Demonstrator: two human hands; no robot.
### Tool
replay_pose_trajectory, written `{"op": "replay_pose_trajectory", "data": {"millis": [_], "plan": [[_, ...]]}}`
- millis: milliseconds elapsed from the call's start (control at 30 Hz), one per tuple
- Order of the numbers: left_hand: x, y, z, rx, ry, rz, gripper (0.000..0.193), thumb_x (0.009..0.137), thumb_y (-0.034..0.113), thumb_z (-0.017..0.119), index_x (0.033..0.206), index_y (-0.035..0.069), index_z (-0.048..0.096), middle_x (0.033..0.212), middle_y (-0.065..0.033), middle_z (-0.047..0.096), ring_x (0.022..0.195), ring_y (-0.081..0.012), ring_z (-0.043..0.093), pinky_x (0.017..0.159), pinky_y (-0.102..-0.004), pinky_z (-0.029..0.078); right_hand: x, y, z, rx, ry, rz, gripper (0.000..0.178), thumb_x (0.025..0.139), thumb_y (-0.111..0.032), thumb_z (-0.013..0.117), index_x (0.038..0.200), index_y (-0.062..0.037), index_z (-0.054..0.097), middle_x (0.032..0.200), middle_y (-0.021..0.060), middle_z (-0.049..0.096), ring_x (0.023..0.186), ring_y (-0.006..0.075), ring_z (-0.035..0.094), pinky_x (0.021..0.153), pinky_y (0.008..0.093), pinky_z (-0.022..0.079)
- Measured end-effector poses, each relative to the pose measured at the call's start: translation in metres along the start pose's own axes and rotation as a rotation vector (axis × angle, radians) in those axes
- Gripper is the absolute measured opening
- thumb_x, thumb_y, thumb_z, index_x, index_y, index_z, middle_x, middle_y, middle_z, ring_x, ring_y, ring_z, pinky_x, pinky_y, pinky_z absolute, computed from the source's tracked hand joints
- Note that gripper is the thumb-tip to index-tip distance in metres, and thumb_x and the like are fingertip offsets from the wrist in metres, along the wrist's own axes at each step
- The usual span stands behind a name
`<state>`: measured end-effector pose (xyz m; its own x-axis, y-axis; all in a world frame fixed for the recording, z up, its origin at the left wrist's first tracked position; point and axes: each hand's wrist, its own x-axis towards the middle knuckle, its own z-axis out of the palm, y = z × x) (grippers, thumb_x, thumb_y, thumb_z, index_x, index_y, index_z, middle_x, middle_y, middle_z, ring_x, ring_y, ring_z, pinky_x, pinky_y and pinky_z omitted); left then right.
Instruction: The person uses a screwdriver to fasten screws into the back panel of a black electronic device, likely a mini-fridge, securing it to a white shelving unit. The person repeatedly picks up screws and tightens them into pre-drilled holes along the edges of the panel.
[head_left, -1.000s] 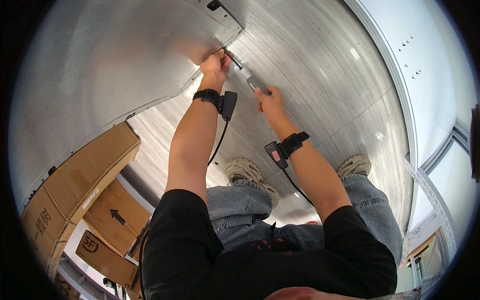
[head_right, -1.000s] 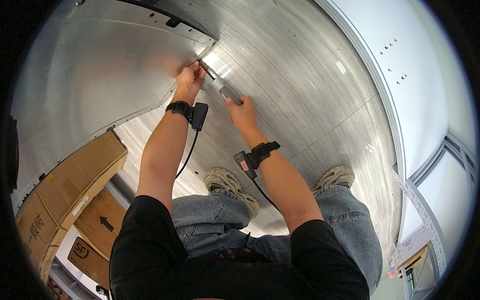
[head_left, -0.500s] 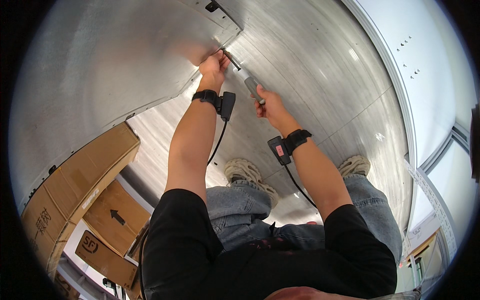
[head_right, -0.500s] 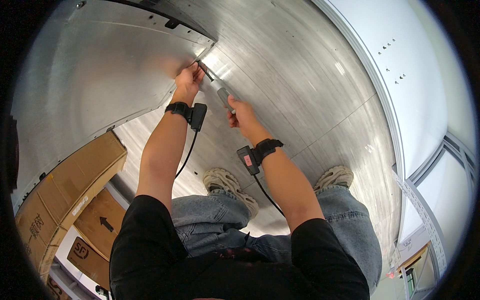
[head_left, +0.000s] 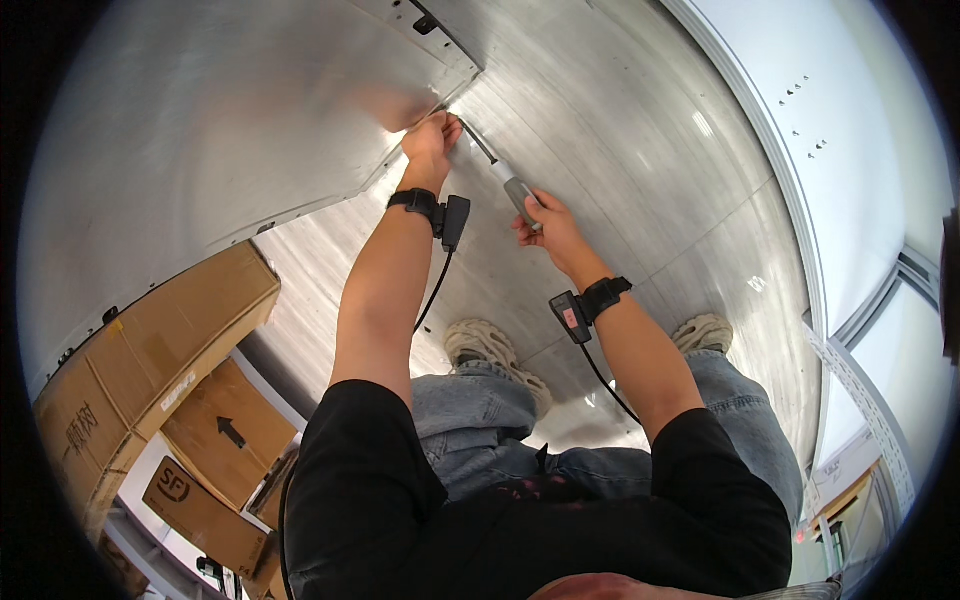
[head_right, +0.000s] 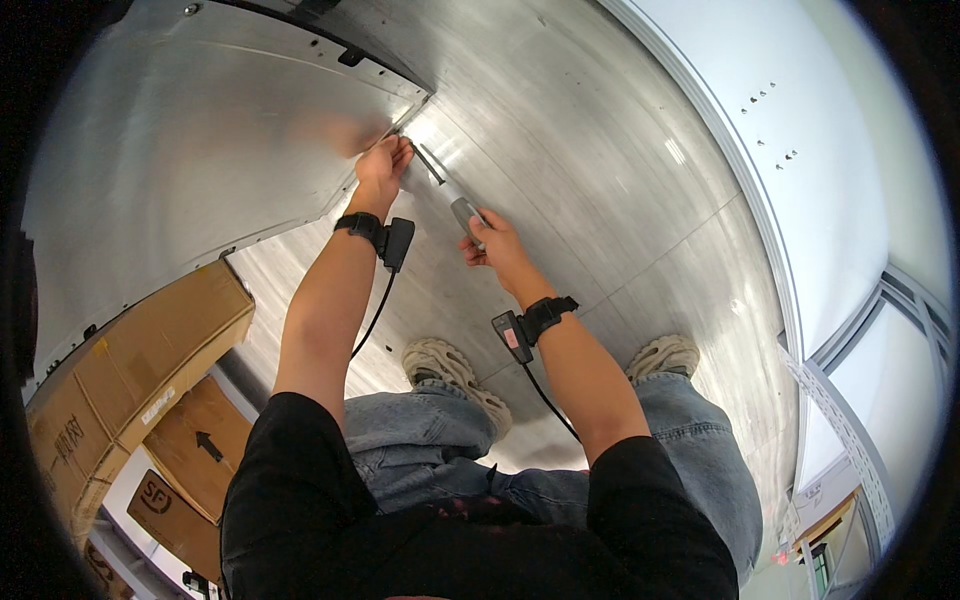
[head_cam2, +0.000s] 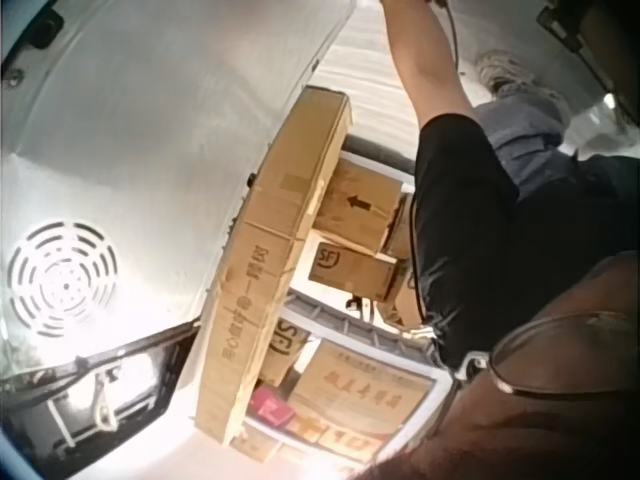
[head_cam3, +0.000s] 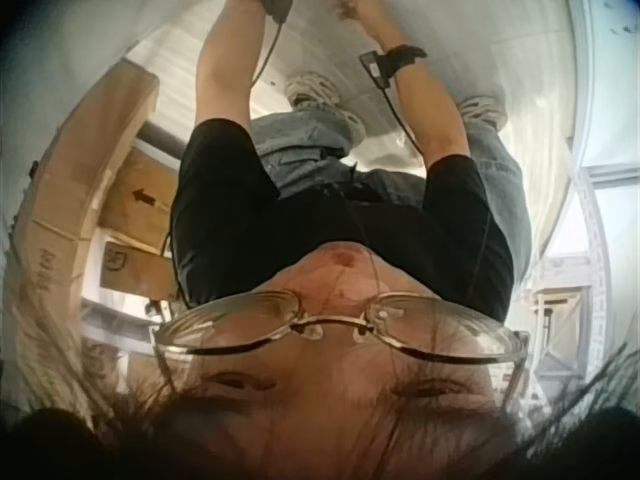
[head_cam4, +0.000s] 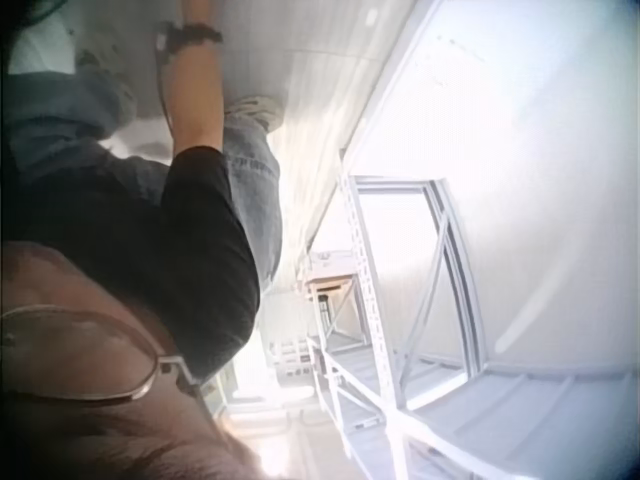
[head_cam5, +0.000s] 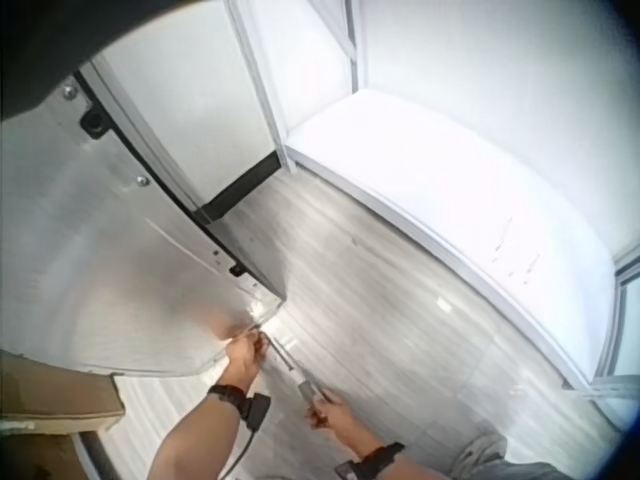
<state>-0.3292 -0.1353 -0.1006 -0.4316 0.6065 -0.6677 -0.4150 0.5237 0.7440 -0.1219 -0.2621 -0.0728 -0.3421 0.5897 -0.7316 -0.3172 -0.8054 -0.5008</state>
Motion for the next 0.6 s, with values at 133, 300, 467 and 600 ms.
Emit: {"op": "replay_pose_trajectory", "data": {"millis": [133, 300, 467, 600], "plan": [[-0.011, 0.000, 0.001, 0.127, -0.088, -0.035, 0.015, 0.091, 0.008, 0.050, 0.098, -0.003, 0.058, 0.087, -0.0112, 0.065, 0.074, -0.0200, 0.063, 0.065, -0.0281, 0.054, -0.004, -0.003, -0.001, -0.007, 0.008, -0.045, 0.035, 0.095, -0.026, 0.049, 0.121, -0.0026, 0.050, 0.089, 0.0073, 0.059, 0.066, 0.0134, 0.054, 0.063, 0.0305, 0.049], [-0.058, 0.009, 0.051, 0.128, -0.311, -0.017, 0.022, 0.092, 0.008, 0.047, 0.109, -0.005, 0.053, 0.089, -0.0148, 0.064, 0.072, -0.0224, 0.064, 0.065, -0.0313, 0.056, -0.027, -0.022, -0.023, 0.052, 0.003, -0.137, 0.033, 0.094, -0.025, 0.051, 0.117, -0.0025, 0.051, 0.091, 0.0057, 0.058, 0.068, 0.0127, 0.054, 0.066, 0.0295, 0.048], [-0.094, 0.019, 0.117, 0.198, -0.471, 0.015, 0.029, 0.097, 0.011, 0.039, 0.121, -0.004, 0.045, 0.107, -0.0176, 0.060, 0.093, -0.0269, 0.062, 0.083, -0.0354, 0.053, -0.055, -0.062, -0.067, -0.017, 0.119, -0.337, 0.037, 0.087, -0.027, 0.061, 0.113, -0.0032, 0.049, 0.087, 0.0059, 0.058, 0.068, 0.0120, 0.054, 0.063, 0.0279, 0.047], [-0.140, 0.020, 0.190, 0.254, -0.671, 0.066, 0.032, 0.097, 0.017, 0.042, 0.122, -0.003, 0.044, 0.109, -0.0170, 0.059, 0.093, -0.0266, 0.062, 0.082, -0.0356, 0.053, -0.092, -0.097, -0.108, -0.182, 0.250, -0.494, 0.042, 0.080, -0.022, 0.071, 0.110, -0.0045, 0.048, 0.081, 0.0055, 0.058, 0.065, 0.0111, 0.054, 0.057, 0.0260, 0.045]]}}
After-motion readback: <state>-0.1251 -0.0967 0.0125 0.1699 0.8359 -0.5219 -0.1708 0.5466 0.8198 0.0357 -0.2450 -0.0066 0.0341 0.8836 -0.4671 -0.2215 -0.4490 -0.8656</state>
